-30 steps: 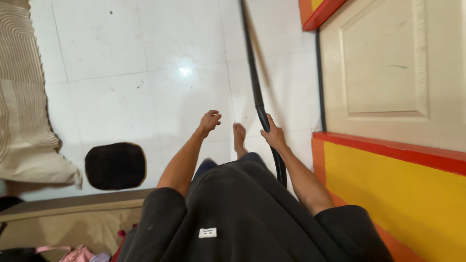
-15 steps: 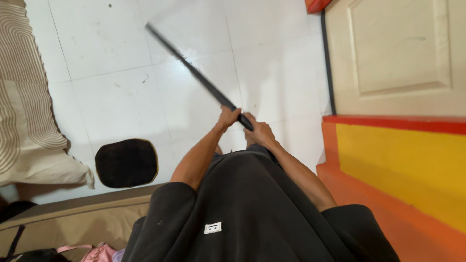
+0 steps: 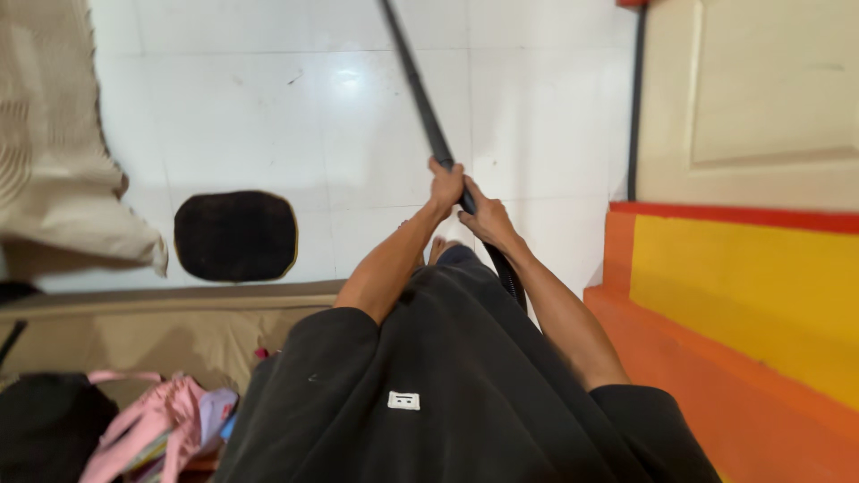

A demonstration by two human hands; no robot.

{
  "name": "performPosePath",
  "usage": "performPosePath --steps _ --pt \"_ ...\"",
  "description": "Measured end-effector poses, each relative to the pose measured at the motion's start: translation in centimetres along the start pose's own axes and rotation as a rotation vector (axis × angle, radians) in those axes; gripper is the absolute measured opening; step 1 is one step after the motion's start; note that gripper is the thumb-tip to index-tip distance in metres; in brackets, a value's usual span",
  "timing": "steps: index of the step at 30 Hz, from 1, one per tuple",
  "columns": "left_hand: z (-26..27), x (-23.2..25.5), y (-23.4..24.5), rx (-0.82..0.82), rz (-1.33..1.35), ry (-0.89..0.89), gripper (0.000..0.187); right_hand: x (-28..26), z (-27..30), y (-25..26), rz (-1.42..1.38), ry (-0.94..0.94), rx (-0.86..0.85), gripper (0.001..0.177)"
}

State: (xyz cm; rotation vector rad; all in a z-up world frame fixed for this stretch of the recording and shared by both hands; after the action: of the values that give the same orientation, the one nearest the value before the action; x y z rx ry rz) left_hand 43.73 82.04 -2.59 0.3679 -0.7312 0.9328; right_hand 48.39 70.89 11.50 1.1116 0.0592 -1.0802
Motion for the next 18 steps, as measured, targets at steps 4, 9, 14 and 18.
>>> performPosePath --steps 4,9,14,18 --pt "1.9 -0.3 8.3 0.246 0.194 -0.015 0.083 -4.2 -0.6 -3.0 0.077 0.277 -0.076 0.088" --pt "5.7 -3.3 12.0 0.387 0.191 0.107 0.084 -6.9 2.4 -4.6 0.192 0.221 -0.231 0.086" --pt "8.3 -3.3 7.7 0.291 0.308 0.036 0.085 -5.5 7.3 -2.0 0.269 0.240 -0.090 0.086" --pt "11.3 -1.3 3.6 0.042 0.582 0.078 0.076 -2.7 10.2 1.1 0.224 0.201 -0.091 0.088"
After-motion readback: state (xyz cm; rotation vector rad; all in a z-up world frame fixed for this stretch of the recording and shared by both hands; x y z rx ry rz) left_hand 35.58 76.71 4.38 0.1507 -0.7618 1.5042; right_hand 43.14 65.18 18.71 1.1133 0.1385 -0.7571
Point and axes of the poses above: each hand's wrist, its own z-axis away from the middle knuckle, its own y-axis out of the back of the hand, x = y × z, the point moved 4 cm from there along -z, towards the middle knuckle, and after that the axes turned 7 degrees about z, right-handed, at the moved point
